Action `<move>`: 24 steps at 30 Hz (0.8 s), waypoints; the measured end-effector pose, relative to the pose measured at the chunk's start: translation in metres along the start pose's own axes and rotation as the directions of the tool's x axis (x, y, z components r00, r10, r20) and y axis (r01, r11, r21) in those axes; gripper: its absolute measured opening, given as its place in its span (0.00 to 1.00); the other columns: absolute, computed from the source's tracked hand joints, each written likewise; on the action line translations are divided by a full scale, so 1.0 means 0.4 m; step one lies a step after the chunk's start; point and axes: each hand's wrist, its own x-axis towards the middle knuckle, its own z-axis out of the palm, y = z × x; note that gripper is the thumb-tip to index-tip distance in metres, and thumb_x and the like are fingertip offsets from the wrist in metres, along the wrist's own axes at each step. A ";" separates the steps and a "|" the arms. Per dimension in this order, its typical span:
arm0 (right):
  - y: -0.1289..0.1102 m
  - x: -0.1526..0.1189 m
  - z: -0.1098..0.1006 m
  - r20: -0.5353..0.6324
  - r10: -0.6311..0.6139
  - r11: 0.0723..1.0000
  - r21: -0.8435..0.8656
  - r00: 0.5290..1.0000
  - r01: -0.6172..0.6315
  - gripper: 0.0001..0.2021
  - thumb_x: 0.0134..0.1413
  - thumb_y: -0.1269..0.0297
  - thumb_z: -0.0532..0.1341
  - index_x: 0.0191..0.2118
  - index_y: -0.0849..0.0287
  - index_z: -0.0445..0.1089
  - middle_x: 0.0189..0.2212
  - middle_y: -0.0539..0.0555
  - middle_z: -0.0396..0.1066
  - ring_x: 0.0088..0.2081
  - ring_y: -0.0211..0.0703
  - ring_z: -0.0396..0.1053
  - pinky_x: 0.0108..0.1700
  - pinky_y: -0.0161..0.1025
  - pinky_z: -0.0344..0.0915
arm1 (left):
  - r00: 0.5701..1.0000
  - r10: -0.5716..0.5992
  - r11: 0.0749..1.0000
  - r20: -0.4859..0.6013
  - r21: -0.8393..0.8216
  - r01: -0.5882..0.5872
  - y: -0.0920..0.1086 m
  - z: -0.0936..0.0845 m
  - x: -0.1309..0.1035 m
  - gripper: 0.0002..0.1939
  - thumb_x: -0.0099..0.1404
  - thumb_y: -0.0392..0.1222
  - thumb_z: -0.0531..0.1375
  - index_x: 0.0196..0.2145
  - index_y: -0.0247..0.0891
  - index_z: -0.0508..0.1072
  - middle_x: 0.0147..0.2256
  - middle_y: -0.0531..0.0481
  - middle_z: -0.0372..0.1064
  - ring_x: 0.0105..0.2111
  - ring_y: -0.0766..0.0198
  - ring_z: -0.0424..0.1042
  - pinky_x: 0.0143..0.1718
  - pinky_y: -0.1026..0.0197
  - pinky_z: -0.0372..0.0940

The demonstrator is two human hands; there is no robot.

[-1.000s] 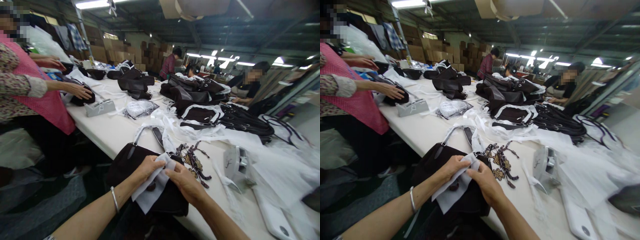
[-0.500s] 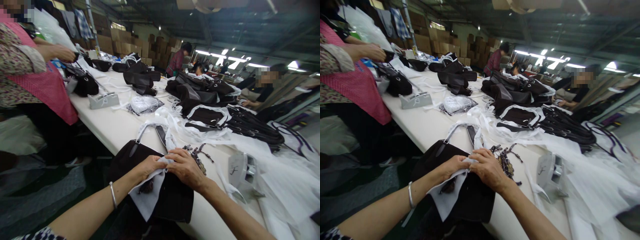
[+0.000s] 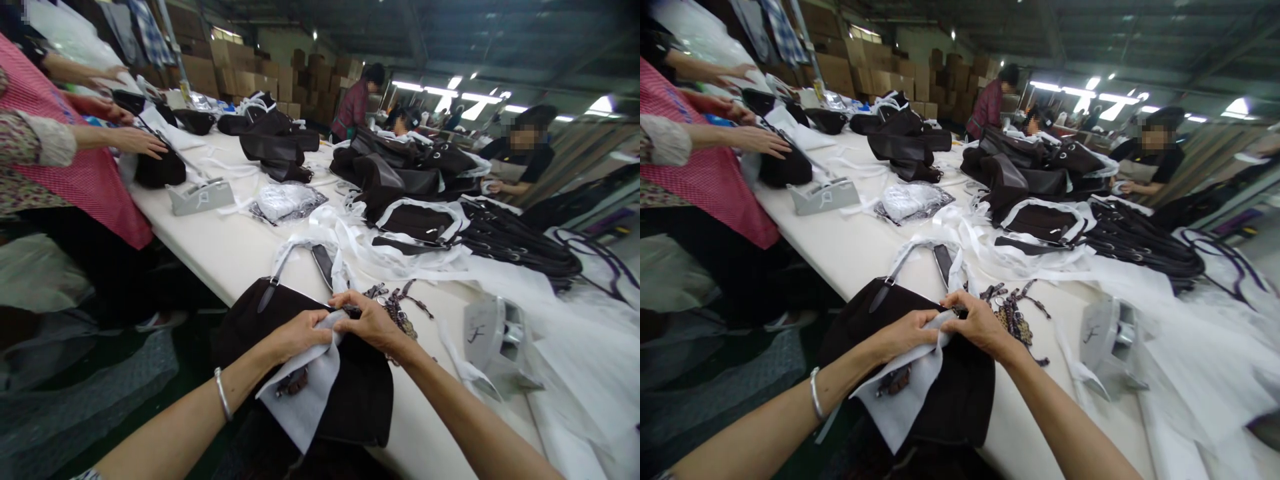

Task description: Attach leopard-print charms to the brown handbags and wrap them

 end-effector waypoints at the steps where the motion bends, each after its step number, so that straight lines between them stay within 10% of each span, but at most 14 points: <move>1: -0.002 0.003 -0.004 0.030 0.019 1.000 -0.002 0.999 -0.019 0.22 0.45 0.65 0.69 0.49 0.54 0.72 0.47 0.53 0.75 0.52 0.48 0.70 0.58 0.47 0.60 | 1.000 0.010 0.999 0.000 0.033 -0.010 0.000 0.000 -0.001 0.19 0.56 0.43 0.62 0.45 0.35 0.71 0.24 0.58 0.62 0.17 0.73 0.55 0.18 0.69 0.49; 15: 0.030 0.024 -0.001 0.031 0.105 0.994 -0.029 0.994 -0.104 0.10 0.43 0.61 0.69 0.33 0.58 0.78 0.31 0.49 0.75 0.36 0.41 0.69 0.40 0.36 0.62 | 0.936 0.270 0.718 -0.224 0.695 -0.041 0.020 0.025 -0.001 0.13 0.60 0.49 0.58 0.34 0.35 0.74 0.32 0.47 0.73 0.32 0.59 0.70 0.32 0.62 0.58; 19: 0.020 0.022 -0.002 -0.005 0.154 0.986 0.069 0.988 -0.153 0.10 0.45 0.60 0.67 0.33 0.60 0.78 0.29 0.50 0.76 0.33 0.40 0.70 0.37 0.35 0.63 | 0.969 0.167 0.864 -0.181 0.500 -0.055 0.009 0.027 0.004 0.14 0.60 0.49 0.57 0.35 0.34 0.73 0.29 0.47 0.73 0.27 0.62 0.70 0.27 0.64 0.58; 24: -0.009 -0.076 -0.074 -0.405 0.163 0.983 0.142 0.900 -0.114 0.15 0.51 0.54 0.63 0.39 0.59 0.78 0.36 0.53 0.78 0.39 0.44 0.72 0.43 0.38 0.66 | 0.989 0.005 0.986 -0.146 0.168 0.019 0.007 0.034 0.001 0.20 0.57 0.54 0.60 0.38 0.33 0.71 0.24 0.48 0.71 0.18 0.67 0.66 0.19 0.67 0.56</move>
